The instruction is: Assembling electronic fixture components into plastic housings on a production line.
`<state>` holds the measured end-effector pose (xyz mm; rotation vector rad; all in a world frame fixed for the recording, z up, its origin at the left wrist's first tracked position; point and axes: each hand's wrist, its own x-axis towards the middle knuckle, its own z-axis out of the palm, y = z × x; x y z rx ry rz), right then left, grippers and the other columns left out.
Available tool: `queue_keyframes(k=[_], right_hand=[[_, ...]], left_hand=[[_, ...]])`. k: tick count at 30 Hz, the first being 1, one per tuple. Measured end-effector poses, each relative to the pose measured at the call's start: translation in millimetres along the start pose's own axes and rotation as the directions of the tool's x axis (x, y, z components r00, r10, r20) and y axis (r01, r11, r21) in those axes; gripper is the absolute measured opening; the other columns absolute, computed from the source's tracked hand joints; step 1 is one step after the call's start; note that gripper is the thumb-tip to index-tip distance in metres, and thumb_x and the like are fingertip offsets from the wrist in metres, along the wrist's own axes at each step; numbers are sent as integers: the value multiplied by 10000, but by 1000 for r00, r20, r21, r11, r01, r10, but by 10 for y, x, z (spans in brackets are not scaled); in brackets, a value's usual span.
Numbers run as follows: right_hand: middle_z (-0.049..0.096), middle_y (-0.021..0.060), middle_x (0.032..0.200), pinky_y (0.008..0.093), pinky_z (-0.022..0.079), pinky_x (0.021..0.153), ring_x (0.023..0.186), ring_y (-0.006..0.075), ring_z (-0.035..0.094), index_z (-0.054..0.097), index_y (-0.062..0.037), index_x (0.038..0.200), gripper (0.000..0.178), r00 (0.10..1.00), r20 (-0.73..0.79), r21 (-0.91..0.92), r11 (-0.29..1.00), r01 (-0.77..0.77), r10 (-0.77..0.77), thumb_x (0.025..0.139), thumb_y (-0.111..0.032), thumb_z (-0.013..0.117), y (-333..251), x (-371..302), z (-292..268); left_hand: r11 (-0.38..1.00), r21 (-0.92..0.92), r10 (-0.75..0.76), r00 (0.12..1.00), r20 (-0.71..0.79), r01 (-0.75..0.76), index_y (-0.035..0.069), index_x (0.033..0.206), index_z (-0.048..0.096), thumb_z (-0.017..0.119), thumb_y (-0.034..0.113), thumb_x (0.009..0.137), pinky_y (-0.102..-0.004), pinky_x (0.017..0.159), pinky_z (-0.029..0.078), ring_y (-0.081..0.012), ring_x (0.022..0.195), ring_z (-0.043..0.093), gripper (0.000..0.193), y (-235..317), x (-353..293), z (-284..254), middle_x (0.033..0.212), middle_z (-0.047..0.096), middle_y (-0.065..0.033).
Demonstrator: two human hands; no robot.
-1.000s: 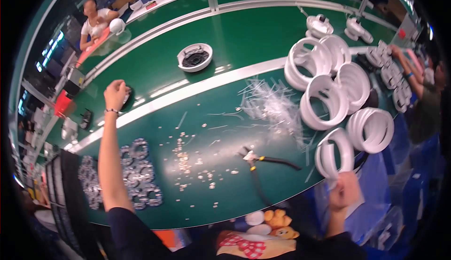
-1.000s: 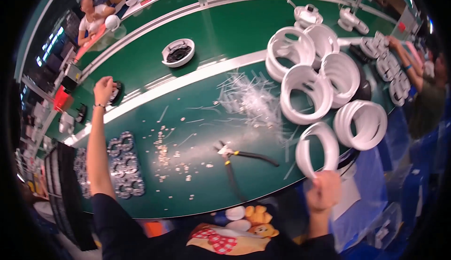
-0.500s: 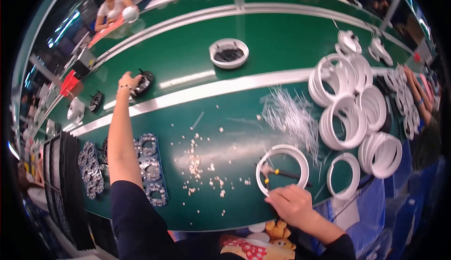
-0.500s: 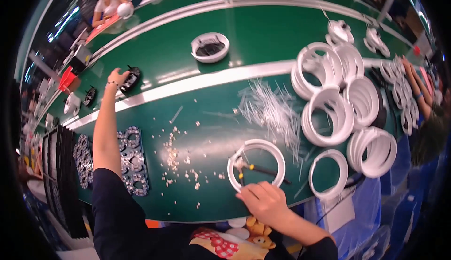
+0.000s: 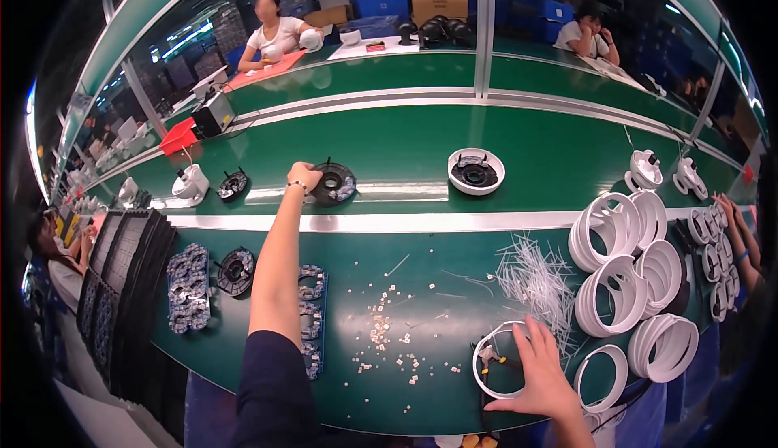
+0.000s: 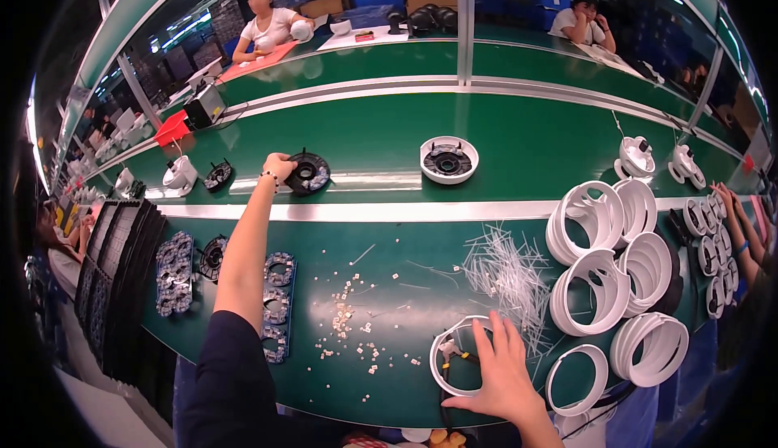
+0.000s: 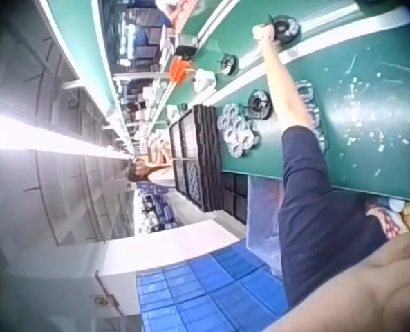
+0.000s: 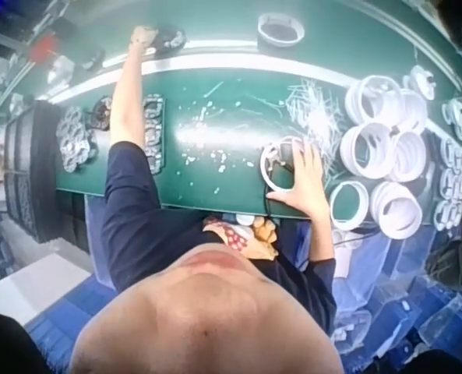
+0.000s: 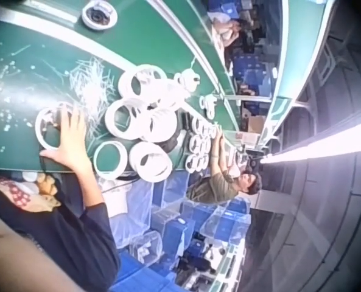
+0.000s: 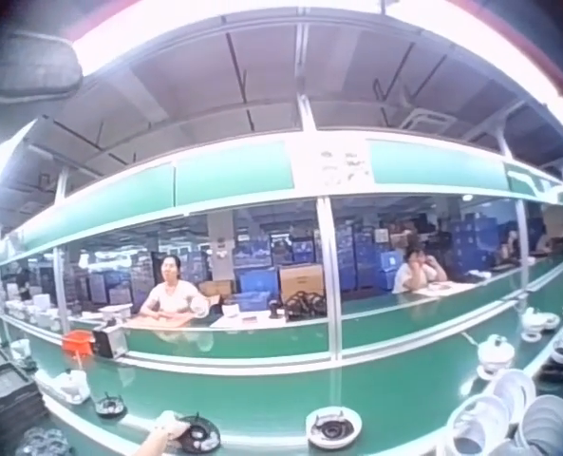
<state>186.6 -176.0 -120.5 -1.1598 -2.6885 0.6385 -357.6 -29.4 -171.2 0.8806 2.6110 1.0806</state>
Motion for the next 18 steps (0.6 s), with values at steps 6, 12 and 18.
queue_keyframes(k=[6,12,18], right_hand=[[277,237,1263,440,236,973,1173,383,259,226,33,1278,1146,974,-224,227,971,67,-15,390,-379,822,-8,-35,-84],[277,205,1304,391,220,1015,1217,333,278,217,28,1292,1186,827,-560,349,892,288,-49,340,-299,844,-252,470,-75],[322,184,1214,371,297,965,1156,287,343,188,12,1296,1151,802,-595,684,557,471,52,409,-276,862,-583,814,251]], left_hand=[[722,-575,370,917,-150,-386,-46,1014,495,554,12,772,-264,771,446,-168,856,576,256,224,-750,47,925,599,-122],[377,-911,309,905,292,165,-23,1100,414,469,24,845,-257,715,492,-150,854,583,265,594,-2429,-334,966,583,-109],[152,-946,301,899,319,285,-46,1103,383,459,5,837,-276,768,476,-172,909,563,281,550,-3218,-323,1032,540,-134]])
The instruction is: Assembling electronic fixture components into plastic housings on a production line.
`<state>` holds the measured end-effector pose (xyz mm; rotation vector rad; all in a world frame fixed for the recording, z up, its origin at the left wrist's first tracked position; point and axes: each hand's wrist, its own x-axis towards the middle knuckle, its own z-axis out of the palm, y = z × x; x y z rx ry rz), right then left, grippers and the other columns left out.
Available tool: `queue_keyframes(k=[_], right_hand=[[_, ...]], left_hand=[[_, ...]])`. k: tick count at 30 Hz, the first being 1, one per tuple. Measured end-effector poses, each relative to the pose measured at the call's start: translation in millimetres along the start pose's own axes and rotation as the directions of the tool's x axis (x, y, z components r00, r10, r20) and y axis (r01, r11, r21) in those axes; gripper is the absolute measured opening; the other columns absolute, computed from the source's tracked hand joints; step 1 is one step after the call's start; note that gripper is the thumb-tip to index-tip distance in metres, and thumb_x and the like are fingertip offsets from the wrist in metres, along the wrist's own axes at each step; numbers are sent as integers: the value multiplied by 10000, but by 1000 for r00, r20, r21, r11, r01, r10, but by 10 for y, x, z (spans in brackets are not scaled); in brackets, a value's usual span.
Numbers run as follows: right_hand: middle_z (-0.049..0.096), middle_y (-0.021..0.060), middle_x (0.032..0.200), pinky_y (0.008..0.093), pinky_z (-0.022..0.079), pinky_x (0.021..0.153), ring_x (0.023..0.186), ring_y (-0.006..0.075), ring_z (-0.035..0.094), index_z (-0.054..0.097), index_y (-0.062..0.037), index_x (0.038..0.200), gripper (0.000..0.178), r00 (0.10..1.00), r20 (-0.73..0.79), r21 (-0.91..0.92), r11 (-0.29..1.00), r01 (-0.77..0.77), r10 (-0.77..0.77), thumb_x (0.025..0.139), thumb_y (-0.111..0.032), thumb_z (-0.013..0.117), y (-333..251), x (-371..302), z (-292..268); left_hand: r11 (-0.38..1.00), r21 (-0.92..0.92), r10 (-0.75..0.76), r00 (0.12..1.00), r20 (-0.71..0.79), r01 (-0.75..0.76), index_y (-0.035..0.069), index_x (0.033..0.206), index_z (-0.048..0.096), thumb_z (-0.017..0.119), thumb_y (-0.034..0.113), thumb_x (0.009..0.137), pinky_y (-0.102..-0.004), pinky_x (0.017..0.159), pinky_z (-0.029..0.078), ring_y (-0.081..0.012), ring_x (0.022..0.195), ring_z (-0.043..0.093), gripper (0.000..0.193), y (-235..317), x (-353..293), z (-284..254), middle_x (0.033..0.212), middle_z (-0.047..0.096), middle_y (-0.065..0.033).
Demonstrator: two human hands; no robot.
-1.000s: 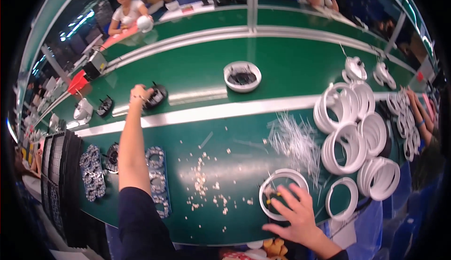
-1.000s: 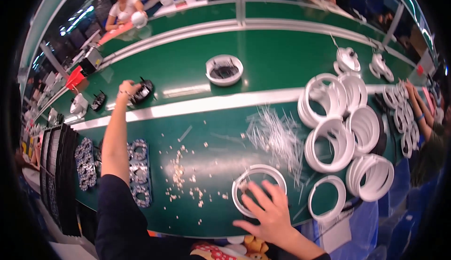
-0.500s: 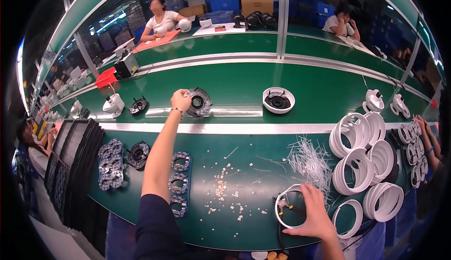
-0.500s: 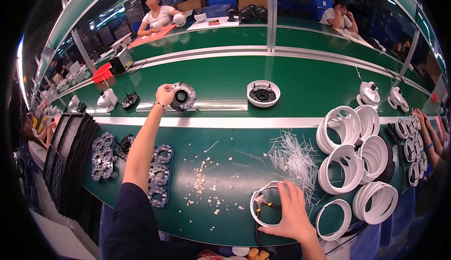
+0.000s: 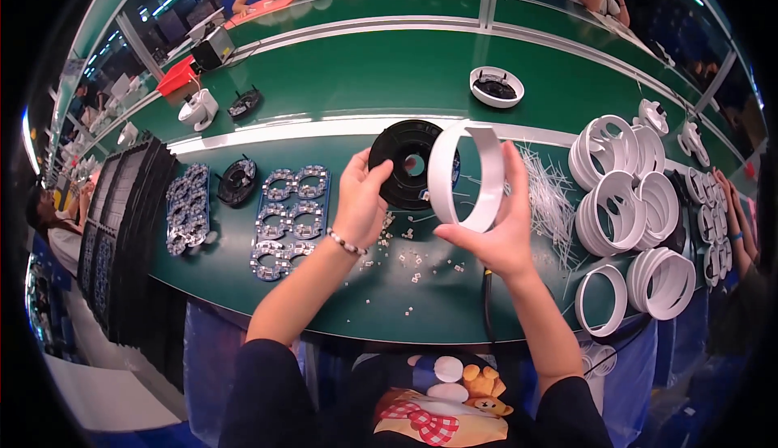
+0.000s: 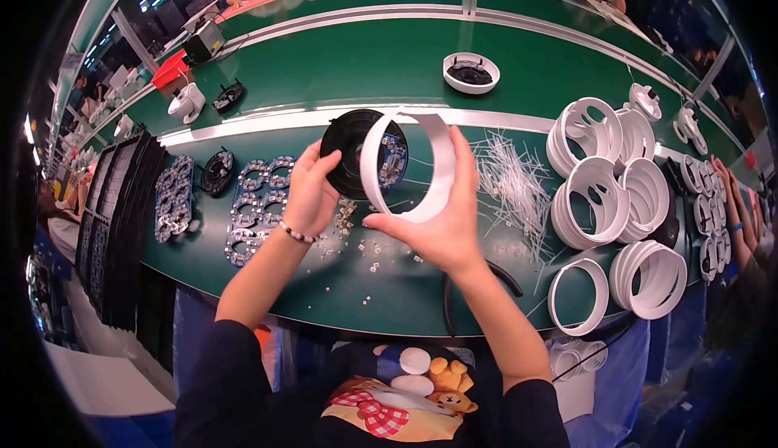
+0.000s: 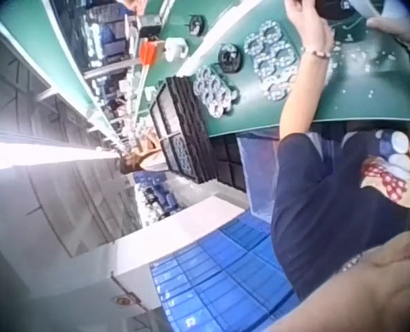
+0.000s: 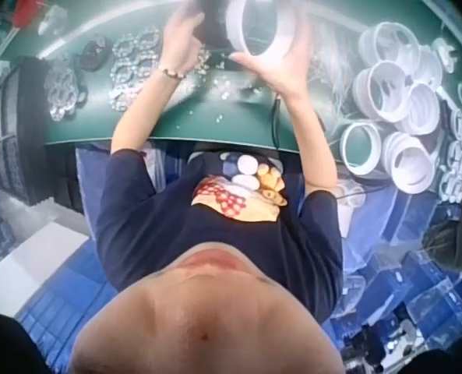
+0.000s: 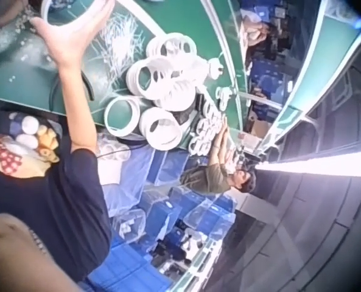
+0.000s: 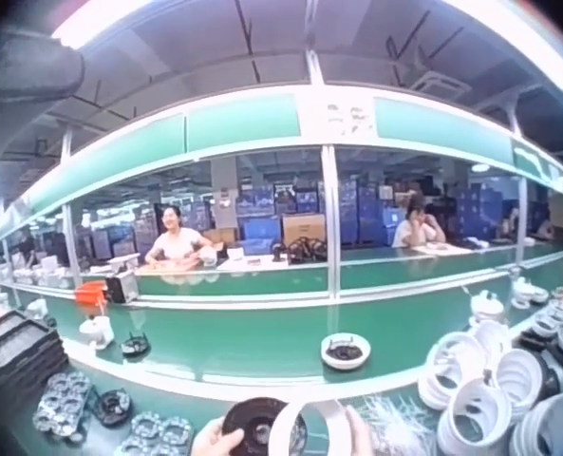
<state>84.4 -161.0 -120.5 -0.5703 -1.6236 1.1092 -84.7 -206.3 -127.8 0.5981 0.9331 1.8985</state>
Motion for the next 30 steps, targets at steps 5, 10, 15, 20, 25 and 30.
queue_keyframes(k=[5,10,15,20,25,30], right_hand=[[323,166,1222,345,336,955,1134,250,392,122,5,1317,1129,998,59,-222,974,51,-39,469,-179,843,22,-124,167],[317,176,1216,357,315,971,1150,273,375,158,33,1309,1154,991,131,-272,960,65,-30,435,-258,852,11,-180,155],[320,170,1220,365,308,967,1139,279,362,193,15,1305,1170,955,287,-358,917,177,-73,398,-314,855,-76,-189,239],[361,186,1196,384,317,945,1128,303,344,215,17,1294,1138,951,310,-392,909,145,-18,409,-326,843,-90,-155,257],[319,192,1262,412,280,960,1139,345,317,233,30,1282,1099,945,308,-487,836,252,-105,423,-309,829,-73,-231,378],[299,214,1252,424,281,956,1145,359,310,227,49,1275,1124,931,351,-549,784,289,-98,414,-362,821,-87,-188,380]], left_hand=[[994,-11,-103,973,205,107,-4,1169,360,425,-124,645,-284,838,431,-195,1000,522,542,-94,-280,19,1096,508,-125],[677,-355,-330,697,636,645,95,1337,211,414,552,758,-556,987,198,-341,1254,234,765,-53,-323,-227,1356,257,-147],[667,-406,-383,755,532,625,62,1219,409,277,558,838,-460,937,355,-284,1094,455,640,-134,-195,-352,1193,465,-142],[763,-413,-331,849,412,498,57,1131,485,315,389,845,-416,879,418,-255,1000,516,469,-124,-243,-269,1097,529,-121],[772,-447,-317,883,345,452,41,1126,482,267,446,851,-387,861,438,-248,966,535,535,-260,-241,-365,1078,536,-128],[769,-393,-292,823,487,505,43,1211,413,195,737,740,-394,899,411,-253,1070,476,867,-104,-272,-289,1185,466,-137]])
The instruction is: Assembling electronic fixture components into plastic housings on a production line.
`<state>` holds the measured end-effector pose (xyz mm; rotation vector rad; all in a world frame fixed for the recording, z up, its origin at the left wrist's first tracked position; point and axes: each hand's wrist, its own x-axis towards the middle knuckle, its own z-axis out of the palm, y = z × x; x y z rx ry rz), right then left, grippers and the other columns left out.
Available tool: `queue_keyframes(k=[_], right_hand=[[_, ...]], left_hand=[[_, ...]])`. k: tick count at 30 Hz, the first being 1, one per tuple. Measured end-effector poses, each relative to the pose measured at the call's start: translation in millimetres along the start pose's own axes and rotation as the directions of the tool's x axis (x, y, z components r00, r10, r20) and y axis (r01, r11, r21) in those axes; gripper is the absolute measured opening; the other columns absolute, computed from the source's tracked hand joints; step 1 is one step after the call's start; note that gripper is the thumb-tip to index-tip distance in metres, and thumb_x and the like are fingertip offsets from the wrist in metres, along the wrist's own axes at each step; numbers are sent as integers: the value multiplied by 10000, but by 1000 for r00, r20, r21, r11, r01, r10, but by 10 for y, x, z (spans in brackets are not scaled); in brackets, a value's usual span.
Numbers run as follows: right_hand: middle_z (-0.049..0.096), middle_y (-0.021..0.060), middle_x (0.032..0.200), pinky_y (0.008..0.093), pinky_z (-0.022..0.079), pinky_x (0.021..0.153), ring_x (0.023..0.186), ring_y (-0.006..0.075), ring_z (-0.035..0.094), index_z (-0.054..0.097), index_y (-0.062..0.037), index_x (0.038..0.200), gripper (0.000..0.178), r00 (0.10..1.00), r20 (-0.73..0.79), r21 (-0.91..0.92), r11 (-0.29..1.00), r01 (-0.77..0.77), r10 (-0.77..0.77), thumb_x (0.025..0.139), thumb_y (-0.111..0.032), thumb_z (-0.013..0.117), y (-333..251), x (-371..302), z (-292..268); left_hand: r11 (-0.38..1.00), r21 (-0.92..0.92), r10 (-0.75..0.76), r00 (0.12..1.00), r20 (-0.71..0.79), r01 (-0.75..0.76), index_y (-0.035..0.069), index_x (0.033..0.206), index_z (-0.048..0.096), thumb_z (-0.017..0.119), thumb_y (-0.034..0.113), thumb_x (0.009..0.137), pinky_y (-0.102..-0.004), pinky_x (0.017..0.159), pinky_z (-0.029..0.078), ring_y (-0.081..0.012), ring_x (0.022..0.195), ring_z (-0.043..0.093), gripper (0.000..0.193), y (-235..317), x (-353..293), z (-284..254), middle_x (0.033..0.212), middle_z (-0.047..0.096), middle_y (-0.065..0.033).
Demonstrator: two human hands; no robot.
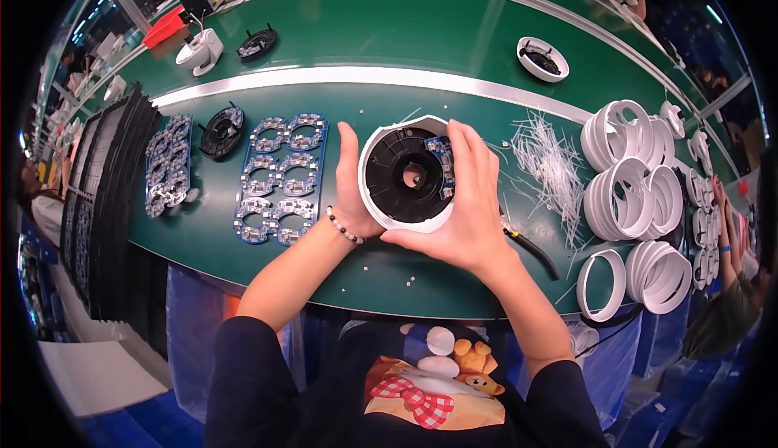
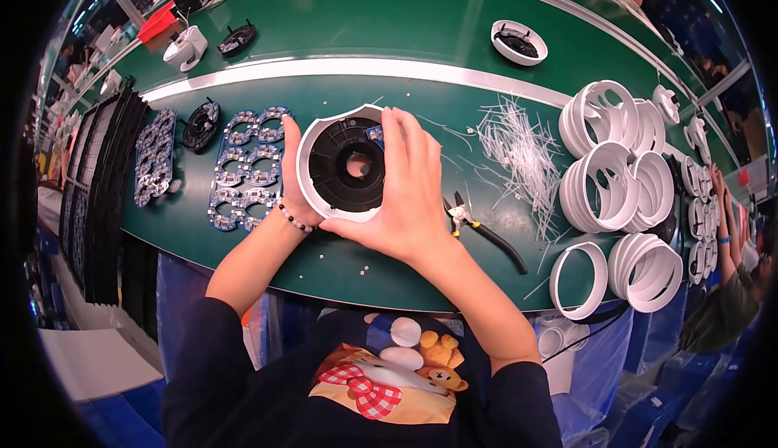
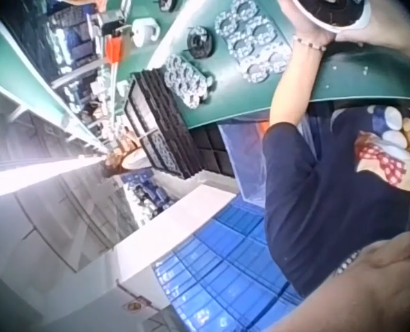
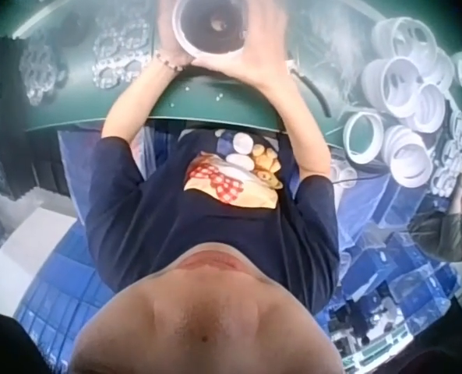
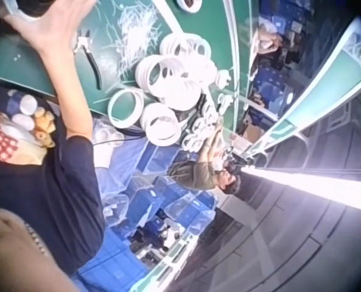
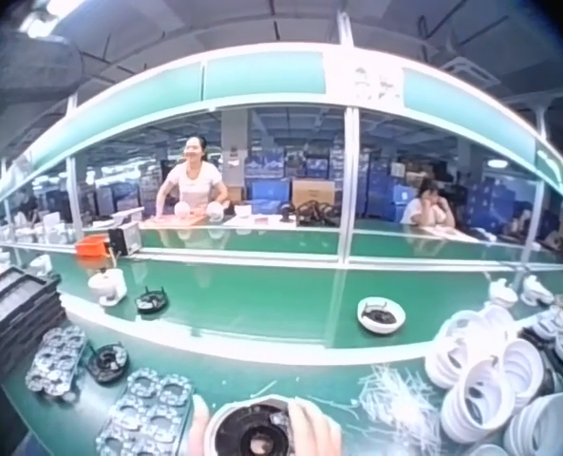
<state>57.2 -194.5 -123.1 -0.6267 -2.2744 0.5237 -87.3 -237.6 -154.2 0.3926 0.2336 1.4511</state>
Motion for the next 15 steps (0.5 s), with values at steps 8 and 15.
queue_keyframes(k=[8,15], right_hand=[[275,229,1260,423,270,949,1138,368,314,216,67,1271,1145,997,19,7,998,-69,69,412,-416,800,83,-10,73],[292,224,1271,440,258,926,1115,370,333,193,63,1277,1129,985,-138,75,993,-94,104,419,-377,779,48,-127,155]], left_hand=[[995,61,72,997,19,-73,15,1171,435,437,493,793,-382,886,426,-246,1018,512,609,-50,8,-70,1124,504,-151],[973,159,193,969,-154,-168,-2,1141,447,477,382,715,-381,872,431,-262,995,526,575,-156,-1,70,1094,527,-152]])
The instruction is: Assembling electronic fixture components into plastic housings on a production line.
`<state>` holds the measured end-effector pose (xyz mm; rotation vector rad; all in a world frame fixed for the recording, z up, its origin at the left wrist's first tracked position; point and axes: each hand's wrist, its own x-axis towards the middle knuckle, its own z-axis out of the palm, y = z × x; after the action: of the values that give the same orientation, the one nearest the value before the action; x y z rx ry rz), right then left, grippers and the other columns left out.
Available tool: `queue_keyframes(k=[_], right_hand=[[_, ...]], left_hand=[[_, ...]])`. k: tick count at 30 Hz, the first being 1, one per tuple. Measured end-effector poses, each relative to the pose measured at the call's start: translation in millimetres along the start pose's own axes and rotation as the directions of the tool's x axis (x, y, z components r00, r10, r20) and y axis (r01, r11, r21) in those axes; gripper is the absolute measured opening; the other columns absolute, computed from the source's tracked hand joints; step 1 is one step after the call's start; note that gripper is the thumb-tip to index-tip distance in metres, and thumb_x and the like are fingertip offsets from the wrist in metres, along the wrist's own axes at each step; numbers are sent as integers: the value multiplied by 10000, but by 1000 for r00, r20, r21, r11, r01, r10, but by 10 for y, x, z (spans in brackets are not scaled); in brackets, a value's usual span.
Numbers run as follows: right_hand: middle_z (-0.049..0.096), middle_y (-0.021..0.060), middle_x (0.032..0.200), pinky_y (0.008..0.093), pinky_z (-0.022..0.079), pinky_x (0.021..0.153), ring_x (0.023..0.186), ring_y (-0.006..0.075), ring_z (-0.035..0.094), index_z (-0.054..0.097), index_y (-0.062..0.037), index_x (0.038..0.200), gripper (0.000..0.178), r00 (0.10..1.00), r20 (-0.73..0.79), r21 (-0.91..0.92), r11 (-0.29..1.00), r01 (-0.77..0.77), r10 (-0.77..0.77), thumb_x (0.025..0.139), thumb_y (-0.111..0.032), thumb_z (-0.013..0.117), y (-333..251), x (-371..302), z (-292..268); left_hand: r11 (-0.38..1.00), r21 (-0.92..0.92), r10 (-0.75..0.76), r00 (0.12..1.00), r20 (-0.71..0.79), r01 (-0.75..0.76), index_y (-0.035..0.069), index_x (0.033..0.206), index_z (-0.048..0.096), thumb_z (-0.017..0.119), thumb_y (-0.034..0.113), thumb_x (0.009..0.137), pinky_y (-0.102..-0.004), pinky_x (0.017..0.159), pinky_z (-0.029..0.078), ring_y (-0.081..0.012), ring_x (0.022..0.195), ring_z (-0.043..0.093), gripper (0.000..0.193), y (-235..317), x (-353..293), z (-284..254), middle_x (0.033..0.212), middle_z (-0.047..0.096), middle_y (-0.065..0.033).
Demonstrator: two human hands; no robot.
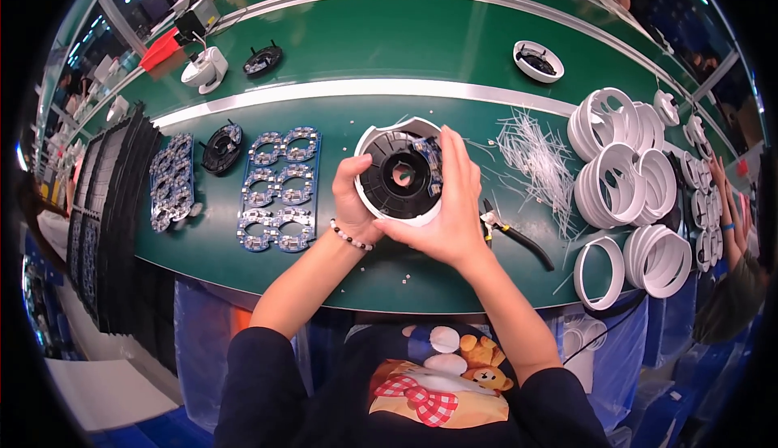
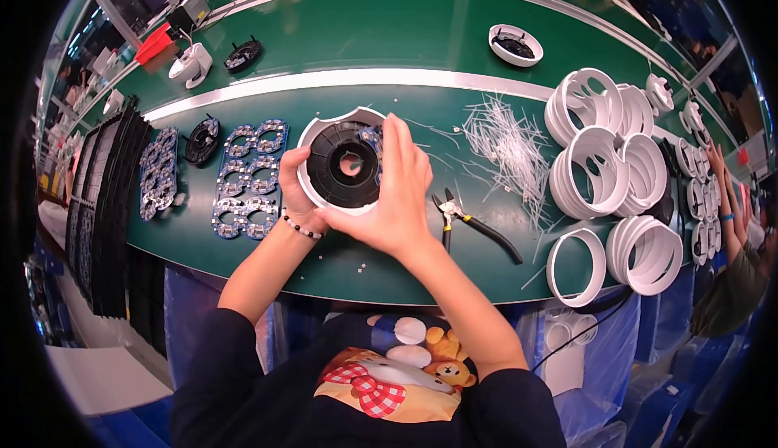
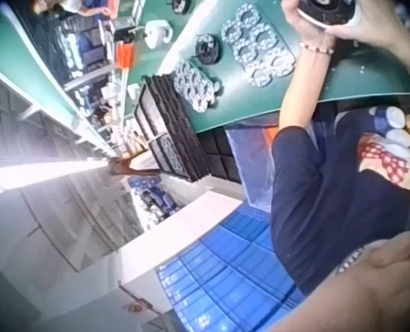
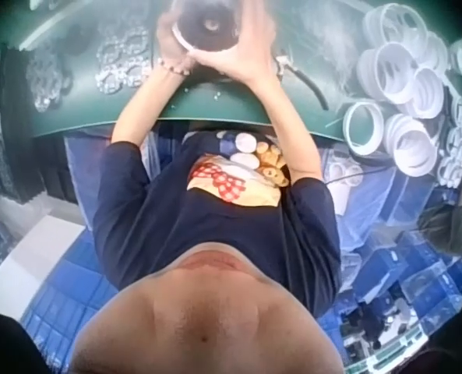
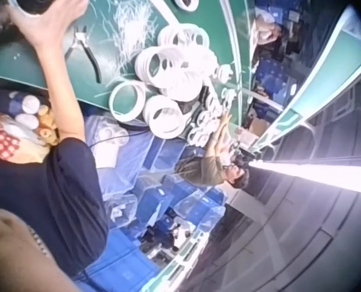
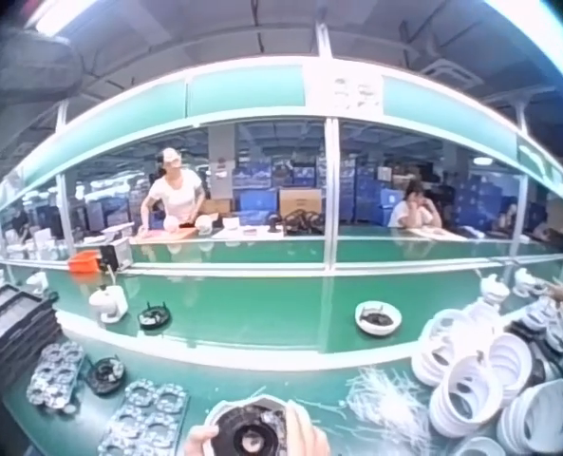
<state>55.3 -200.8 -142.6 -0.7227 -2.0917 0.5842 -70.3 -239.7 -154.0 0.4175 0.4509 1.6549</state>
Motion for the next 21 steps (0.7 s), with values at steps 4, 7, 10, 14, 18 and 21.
queue_keyframes(k=[4,7,10,14,18,21], right_hand=[[284,222,1294,446,235,981,1173,375,281,220,33,1287,1060,1000,30,92,996,6,-9,482,-375,776,117,105,-44],[263,194,1330,484,216,984,1232,404,196,306,-32,1270,959,976,-6,-36,975,219,-219,519,-408,768,178,148,-132],[432,55,1226,553,198,970,1165,306,361,521,-138,1089,556,935,17,100,931,351,-355,567,-68,699,280,167,-278],[607,25,891,504,357,891,924,246,553,593,-99,887,398,901,-75,-14,904,428,-427,512,-2,682,389,139,-432],[597,38,949,496,362,890,930,245,547,593,-95,910,406,925,-68,-21,927,374,-375,524,2,673,425,96,-496],[512,99,1139,447,340,918,1048,288,469,564,-76,1035,483,957,3,-73,954,290,-291,566,-13,656,418,104,-597]], left_hand=[[991,-37,127,988,-91,-130,-1,1071,485,450,358,724,-368,816,459,-249,915,557,501,-74,94,140,1015,562,-146],[997,-55,36,982,-186,-47,7,1019,526,405,394,751,-387,808,465,-260,902,565,486,-23,205,215,991,575,-143],[984,6,-175,969,-172,179,28,1082,508,383,449,792,-386,785,479,-256,890,574,526,133,265,349,1050,559,-123],[934,79,-341,936,-88,348,-23,1122,444,350,391,837,-383,790,501,-273,926,578,511,151,361,180,1062,541,-184],[914,128,-363,916,-171,386,-17,1087,455,348,357,846,-378,684,544,-279,856,603,458,74,444,255,1011,560,-185],[778,287,-530,829,-177,559,24,960,524,371,401,816,-315,486,561,-217,692,632,431,121,678,5,833,609,-125]])
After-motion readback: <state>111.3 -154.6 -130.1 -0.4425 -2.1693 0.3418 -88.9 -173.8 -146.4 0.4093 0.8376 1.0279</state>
